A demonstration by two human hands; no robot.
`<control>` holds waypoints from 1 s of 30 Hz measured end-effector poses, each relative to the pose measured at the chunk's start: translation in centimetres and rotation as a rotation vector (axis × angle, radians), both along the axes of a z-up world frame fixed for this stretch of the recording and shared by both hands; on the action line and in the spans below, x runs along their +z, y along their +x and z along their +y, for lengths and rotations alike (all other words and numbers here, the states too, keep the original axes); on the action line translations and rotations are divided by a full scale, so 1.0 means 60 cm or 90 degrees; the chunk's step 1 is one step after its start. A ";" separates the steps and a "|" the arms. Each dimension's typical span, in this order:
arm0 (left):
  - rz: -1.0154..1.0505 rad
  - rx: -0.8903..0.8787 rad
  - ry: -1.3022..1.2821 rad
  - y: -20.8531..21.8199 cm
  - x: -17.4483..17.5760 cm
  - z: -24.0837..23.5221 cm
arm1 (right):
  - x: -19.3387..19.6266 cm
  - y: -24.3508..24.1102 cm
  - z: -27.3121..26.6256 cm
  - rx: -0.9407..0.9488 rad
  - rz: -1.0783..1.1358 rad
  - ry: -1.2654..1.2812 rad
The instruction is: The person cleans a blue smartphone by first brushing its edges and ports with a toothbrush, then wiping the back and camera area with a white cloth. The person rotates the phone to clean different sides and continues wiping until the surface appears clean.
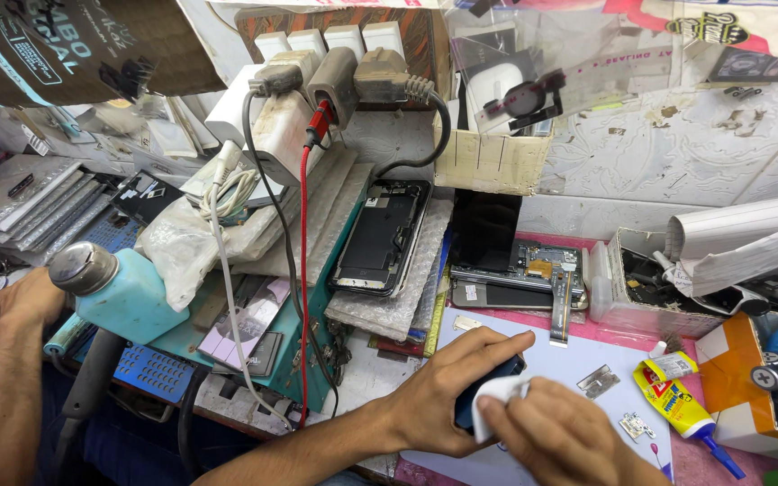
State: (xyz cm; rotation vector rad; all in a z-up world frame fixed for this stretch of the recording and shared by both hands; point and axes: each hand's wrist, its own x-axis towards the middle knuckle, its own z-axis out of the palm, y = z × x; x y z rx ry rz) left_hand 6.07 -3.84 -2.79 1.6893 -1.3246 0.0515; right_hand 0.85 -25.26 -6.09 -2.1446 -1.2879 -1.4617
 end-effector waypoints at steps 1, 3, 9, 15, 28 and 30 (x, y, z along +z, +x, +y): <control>0.002 0.003 0.003 0.001 -0.001 0.000 | -0.005 -0.008 0.007 -0.014 -0.035 -0.054; 0.008 0.007 0.008 0.001 -0.004 -0.002 | -0.010 -0.014 0.013 -0.019 -0.029 -0.052; 0.071 0.017 0.031 -0.003 -0.007 -0.004 | 0.012 0.006 -0.010 -0.072 0.118 0.123; 0.028 -0.014 0.000 0.002 -0.006 -0.002 | 0.006 -0.003 0.011 0.025 0.030 0.011; 0.020 -0.006 0.005 0.002 0.003 -0.003 | 0.000 -0.012 0.010 0.027 0.078 0.041; 0.037 0.013 0.013 0.000 -0.001 -0.006 | 0.004 -0.003 0.002 -0.035 0.105 0.105</control>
